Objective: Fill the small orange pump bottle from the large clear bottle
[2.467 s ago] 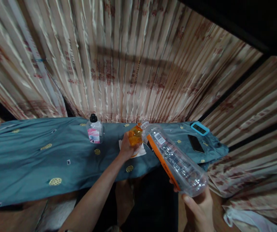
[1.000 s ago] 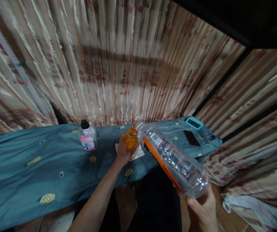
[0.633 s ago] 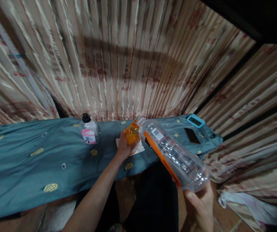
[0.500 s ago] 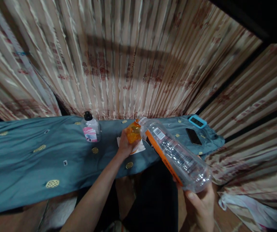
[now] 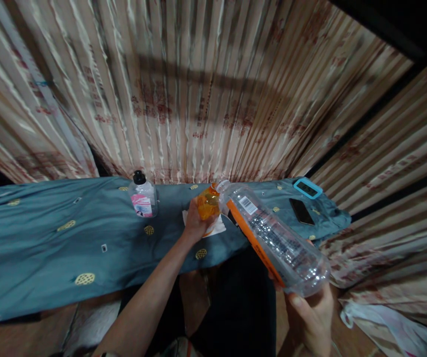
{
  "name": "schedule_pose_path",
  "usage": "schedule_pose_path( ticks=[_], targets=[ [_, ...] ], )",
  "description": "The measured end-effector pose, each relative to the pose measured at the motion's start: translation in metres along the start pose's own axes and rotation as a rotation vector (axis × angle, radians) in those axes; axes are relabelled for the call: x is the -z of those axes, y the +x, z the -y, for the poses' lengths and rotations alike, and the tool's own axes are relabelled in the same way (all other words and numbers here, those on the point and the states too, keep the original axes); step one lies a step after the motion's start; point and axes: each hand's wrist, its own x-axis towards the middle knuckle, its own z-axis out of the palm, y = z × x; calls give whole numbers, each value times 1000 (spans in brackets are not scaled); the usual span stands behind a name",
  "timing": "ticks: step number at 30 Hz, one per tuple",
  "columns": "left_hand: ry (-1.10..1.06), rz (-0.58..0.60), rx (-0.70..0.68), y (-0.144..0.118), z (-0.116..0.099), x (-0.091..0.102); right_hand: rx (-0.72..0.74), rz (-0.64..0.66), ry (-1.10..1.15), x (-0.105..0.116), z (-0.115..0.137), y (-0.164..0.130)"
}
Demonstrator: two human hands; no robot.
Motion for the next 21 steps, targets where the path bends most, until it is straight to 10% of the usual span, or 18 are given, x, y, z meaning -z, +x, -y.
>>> schedule_pose_path(
  ticks=[21],
  targets=[
    [-3,-11,39,0,-6,0,27,-53,96,7,-12,3]
  ],
)
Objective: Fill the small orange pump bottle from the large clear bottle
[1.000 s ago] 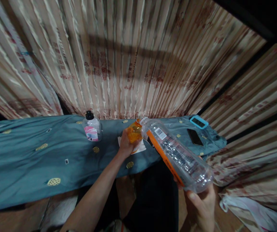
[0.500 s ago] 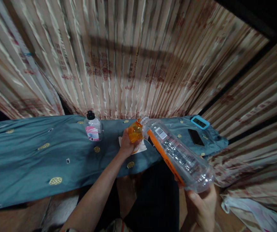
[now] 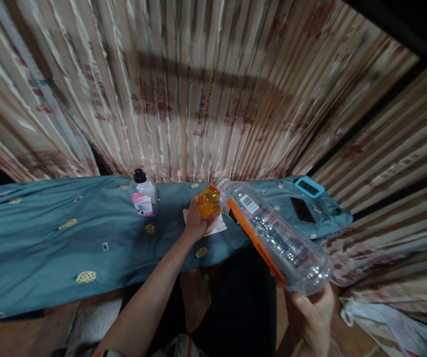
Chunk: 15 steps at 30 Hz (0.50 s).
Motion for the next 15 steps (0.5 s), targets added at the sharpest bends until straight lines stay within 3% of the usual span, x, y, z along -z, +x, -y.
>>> schedule_pose_path(
  ticks=[15],
  targets=[
    [-12,-3,-20,1,11,0,-65,-63,-40,0,0,-5]
  ],
)
